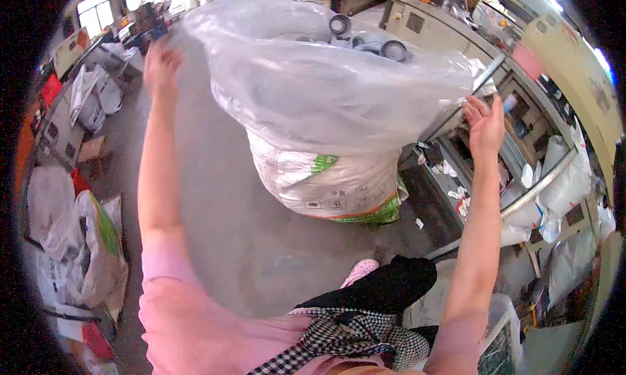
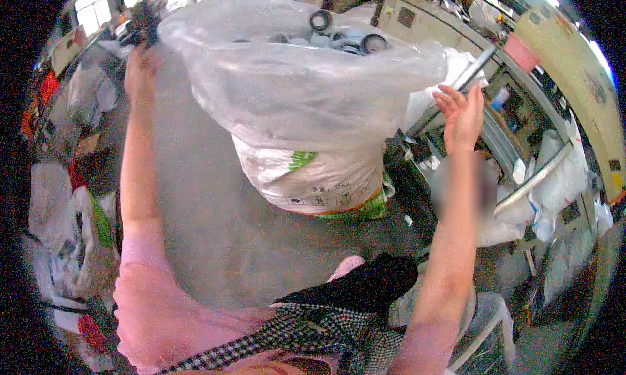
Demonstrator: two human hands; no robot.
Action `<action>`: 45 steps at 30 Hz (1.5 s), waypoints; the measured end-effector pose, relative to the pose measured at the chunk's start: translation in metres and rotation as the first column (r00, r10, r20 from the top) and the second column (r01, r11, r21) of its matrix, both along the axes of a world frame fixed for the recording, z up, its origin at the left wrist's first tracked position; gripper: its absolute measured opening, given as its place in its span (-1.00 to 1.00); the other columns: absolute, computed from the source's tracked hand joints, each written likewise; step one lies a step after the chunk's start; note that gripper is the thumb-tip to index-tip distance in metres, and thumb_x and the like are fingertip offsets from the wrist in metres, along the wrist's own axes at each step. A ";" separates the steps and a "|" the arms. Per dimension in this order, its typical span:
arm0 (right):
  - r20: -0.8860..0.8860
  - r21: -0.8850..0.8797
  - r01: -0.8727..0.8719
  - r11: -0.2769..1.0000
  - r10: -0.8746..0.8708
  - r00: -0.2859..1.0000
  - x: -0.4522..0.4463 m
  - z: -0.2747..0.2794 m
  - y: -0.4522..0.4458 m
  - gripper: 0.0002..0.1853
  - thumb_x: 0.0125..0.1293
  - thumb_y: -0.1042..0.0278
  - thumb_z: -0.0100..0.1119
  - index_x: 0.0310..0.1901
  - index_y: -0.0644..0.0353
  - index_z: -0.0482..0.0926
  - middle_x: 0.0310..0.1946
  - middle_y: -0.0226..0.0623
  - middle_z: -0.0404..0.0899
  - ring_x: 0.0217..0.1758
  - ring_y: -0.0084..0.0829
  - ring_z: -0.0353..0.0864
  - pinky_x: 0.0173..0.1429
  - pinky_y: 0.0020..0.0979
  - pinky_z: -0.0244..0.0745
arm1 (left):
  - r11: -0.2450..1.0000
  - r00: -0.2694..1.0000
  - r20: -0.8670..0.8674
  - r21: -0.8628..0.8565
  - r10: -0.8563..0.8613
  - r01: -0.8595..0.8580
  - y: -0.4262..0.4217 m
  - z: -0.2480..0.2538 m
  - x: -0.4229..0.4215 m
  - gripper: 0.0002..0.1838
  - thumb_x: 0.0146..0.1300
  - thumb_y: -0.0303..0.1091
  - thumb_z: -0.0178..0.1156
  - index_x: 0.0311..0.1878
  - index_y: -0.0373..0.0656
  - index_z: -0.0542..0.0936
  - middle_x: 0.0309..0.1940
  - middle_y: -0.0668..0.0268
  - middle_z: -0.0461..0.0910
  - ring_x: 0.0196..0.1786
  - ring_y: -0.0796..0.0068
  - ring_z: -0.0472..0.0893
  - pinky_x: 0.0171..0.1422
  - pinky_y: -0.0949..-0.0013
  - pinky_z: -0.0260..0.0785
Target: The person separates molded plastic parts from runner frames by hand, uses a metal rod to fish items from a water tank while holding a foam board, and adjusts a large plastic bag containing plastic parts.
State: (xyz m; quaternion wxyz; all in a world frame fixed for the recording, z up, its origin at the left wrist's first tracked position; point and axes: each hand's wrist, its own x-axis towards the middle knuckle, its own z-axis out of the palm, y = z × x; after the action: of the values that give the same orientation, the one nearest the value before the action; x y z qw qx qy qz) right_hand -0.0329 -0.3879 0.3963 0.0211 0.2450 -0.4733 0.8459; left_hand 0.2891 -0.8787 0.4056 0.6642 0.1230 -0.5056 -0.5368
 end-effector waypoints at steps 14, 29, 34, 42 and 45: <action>0.554 0.275 -0.451 0.849 0.243 0.796 0.010 -0.196 -0.118 -0.46 0.34 0.06 -0.06 0.28 0.00 0.09 0.16 -0.07 0.26 0.09 -0.16 0.45 0.09 -0.06 0.45 | 0.457 0.593 0.010 0.648 -0.805 0.610 0.043 -0.251 -0.124 -0.52 0.07 -0.28 0.28 0.07 -0.24 0.46 -0.21 0.21 0.59 -0.23 0.31 0.59 -0.21 0.22 0.48; 0.317 0.607 -0.319 0.728 0.146 0.937 0.023 -0.112 -0.124 -0.53 0.29 0.15 0.00 0.16 0.20 0.30 0.05 -0.19 0.43 -0.11 -0.27 0.58 -0.25 -0.31 0.60 | 0.765 0.786 0.309 0.572 -0.536 0.297 0.016 -0.263 -0.155 -0.55 0.08 -0.37 0.23 0.07 -0.28 0.44 -0.21 0.18 0.59 -0.24 0.36 0.60 -0.27 0.20 0.48; 0.149 0.708 -0.190 0.680 0.119 0.982 0.002 -0.087 -0.126 -0.56 0.22 0.36 0.07 0.10 0.39 0.32 -0.10 -0.12 0.50 -0.24 -0.25 0.63 -0.38 -0.39 0.61 | 0.986 0.716 0.697 0.150 -0.049 -0.078 -0.019 -0.176 -0.099 -0.64 0.07 -0.44 0.17 -0.02 -0.32 0.48 -0.32 0.14 0.60 -0.38 0.39 0.60 -0.40 0.23 0.46; 0.247 0.707 -0.222 0.671 0.059 0.967 0.033 -0.070 -0.136 -0.60 0.27 0.31 -0.07 -0.16 0.65 0.37 -0.24 0.24 0.51 -0.48 -0.19 0.66 -0.44 -0.38 0.62 | 0.964 0.560 0.818 0.023 0.133 -0.263 -0.009 -0.112 -0.070 -0.64 0.20 -0.18 0.02 -0.24 -0.33 0.58 -0.51 0.11 0.59 -0.57 0.30 0.63 -0.63 0.35 0.45; 0.337 0.629 -0.296 0.719 0.091 0.937 0.034 -0.080 -0.138 -0.59 0.30 0.24 -0.09 -0.10 0.56 0.37 -0.21 0.18 0.52 -0.40 -0.19 0.66 -0.43 -0.35 0.63 | 0.977 0.331 0.943 0.034 0.039 -0.211 -0.066 -0.151 -0.093 -0.62 0.19 -0.16 0.05 -0.12 -0.30 0.55 -0.42 0.11 0.61 -0.52 0.30 0.65 -0.62 0.36 0.45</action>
State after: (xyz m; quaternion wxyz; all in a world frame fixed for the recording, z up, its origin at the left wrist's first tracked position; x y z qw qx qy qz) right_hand 0.0008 -0.5263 0.3162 -0.2254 0.1615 -0.7152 0.6416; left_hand 0.1965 -0.9451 0.2548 0.2818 0.4963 -0.7416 -0.3525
